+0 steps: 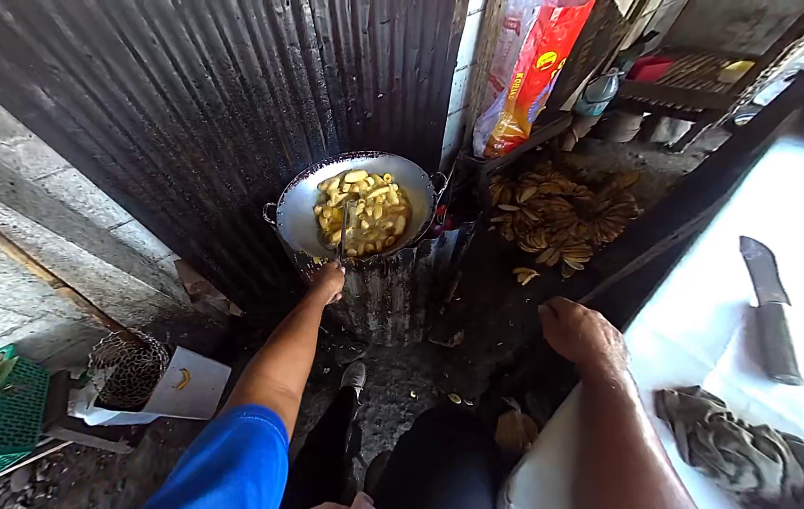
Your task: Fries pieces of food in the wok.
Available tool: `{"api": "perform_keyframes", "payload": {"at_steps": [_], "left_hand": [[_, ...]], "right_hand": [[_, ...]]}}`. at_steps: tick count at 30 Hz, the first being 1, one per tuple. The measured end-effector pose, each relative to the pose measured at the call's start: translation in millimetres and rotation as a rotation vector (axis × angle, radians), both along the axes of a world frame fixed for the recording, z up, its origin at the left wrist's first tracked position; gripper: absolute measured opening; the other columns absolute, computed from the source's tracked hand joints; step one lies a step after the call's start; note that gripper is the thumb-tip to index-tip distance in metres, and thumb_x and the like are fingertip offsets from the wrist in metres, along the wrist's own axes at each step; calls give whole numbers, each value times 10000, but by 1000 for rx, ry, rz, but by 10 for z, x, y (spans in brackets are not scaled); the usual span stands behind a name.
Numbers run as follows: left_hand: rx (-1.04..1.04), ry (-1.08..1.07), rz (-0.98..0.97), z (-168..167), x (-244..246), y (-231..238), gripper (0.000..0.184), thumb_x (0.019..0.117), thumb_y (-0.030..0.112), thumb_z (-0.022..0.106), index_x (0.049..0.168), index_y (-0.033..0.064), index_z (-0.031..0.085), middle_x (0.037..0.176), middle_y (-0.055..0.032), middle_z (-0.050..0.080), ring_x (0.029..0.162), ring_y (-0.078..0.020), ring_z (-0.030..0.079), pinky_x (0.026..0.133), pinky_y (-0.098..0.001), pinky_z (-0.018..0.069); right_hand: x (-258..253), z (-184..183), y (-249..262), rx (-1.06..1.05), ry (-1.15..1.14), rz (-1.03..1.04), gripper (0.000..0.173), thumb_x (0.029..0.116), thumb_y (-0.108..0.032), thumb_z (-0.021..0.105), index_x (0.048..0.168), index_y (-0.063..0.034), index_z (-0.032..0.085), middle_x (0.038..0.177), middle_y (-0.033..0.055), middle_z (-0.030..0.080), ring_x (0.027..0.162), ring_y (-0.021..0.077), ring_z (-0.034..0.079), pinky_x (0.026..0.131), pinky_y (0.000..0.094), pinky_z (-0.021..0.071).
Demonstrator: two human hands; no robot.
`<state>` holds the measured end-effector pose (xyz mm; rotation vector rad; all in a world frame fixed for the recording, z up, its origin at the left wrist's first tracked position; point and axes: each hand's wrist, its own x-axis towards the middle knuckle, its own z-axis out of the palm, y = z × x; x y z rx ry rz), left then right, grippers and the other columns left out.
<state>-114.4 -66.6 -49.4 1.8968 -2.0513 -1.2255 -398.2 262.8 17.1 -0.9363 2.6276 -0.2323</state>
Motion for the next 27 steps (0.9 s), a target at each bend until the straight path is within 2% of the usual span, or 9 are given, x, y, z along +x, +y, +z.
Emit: {"api": "perform_keyframes", "payload": {"at_steps": [2, 4, 7, 9, 12, 15, 19, 22, 27], "left_hand": [[182, 312, 215, 24, -113, 44, 482, 1116, 369, 418, 1585, 272, 361, 765, -75, 526, 491, -146, 449, 443, -275, 396], [280, 395, 256, 82, -53, 93, 478, 1113, 376, 425, 1578, 292, 356, 700, -48, 496, 448, -125, 428, 400, -252, 369], [291, 286, 121, 316, 382, 213, 514, 1115, 374, 424, 1610, 298, 310, 695, -35, 491, 446, -114, 430, 399, -241, 376], [260, 235, 62, 539, 803, 331, 509, 1109, 357, 449, 1602, 290, 343, 718, -39, 512, 453, -113, 439, 404, -244, 387], [204, 228, 56, 789, 1354, 514, 484, 1107, 315, 464, 1583, 256, 397, 741, -49, 543, 448, -116, 462, 396, -248, 407], [137, 213, 89, 910, 1590, 608, 465, 1110, 306, 462, 1569, 239, 427, 724, -55, 554, 432, -118, 468, 385, -246, 410], [4, 40, 95, 760, 1325, 370, 488, 1120, 337, 423, 1599, 259, 376, 738, -74, 556, 451, -129, 473, 414, -262, 422], [-29, -35, 118, 464, 893, 24, 496, 1121, 339, 391, 1607, 252, 344, 850, -123, 599, 542, -172, 527, 506, -313, 477], [159, 231, 269, 77, 170, -315, 466, 1114, 382, 387, 1565, 268, 356, 724, -63, 524, 493, -148, 464, 456, -289, 415]], "right_hand": [[-3, 6, -9, 16, -2, -5, 408, 1110, -351, 387, 1262, -101, 671, 1210, 246, 698, 1178, 452, 650, 943, 688, 479], [-3, 2, -18, 22, 0, -11, 403, 1107, -354, 390, 1247, -106, 674, 1204, 240, 701, 1173, 447, 654, 934, 682, 487], [-9, -7, -27, 17, 3, -4, 400, 1105, -360, 396, 1237, -107, 677, 1193, 233, 707, 1165, 446, 658, 926, 684, 487], [-16, -37, -19, 2, 9, -2, 396, 1102, -358, 406, 1230, -110, 686, 1184, 236, 711, 1155, 453, 661, 921, 690, 488], [-18, -42, -14, -6, 16, 0, 389, 1102, -348, 407, 1233, -109, 684, 1178, 241, 710, 1147, 457, 663, 917, 692, 487], [-9, -42, -9, -7, 16, -7, 395, 1104, -352, 409, 1253, -108, 682, 1192, 248, 705, 1158, 466, 656, 924, 698, 482], [-14, -42, -10, 3, 17, -3, 400, 1105, -355, 404, 1243, -99, 679, 1188, 251, 704, 1156, 467, 656, 921, 700, 482], [-11, -21, -6, 21, 9, 3, 399, 1105, -356, 407, 1247, -98, 675, 1191, 249, 704, 1160, 467, 655, 924, 697, 483], [-4, -27, -16, 39, 7, -6, 399, 1107, -352, 400, 1227, -91, 676, 1181, 250, 704, 1153, 461, 658, 925, 688, 485]]}}
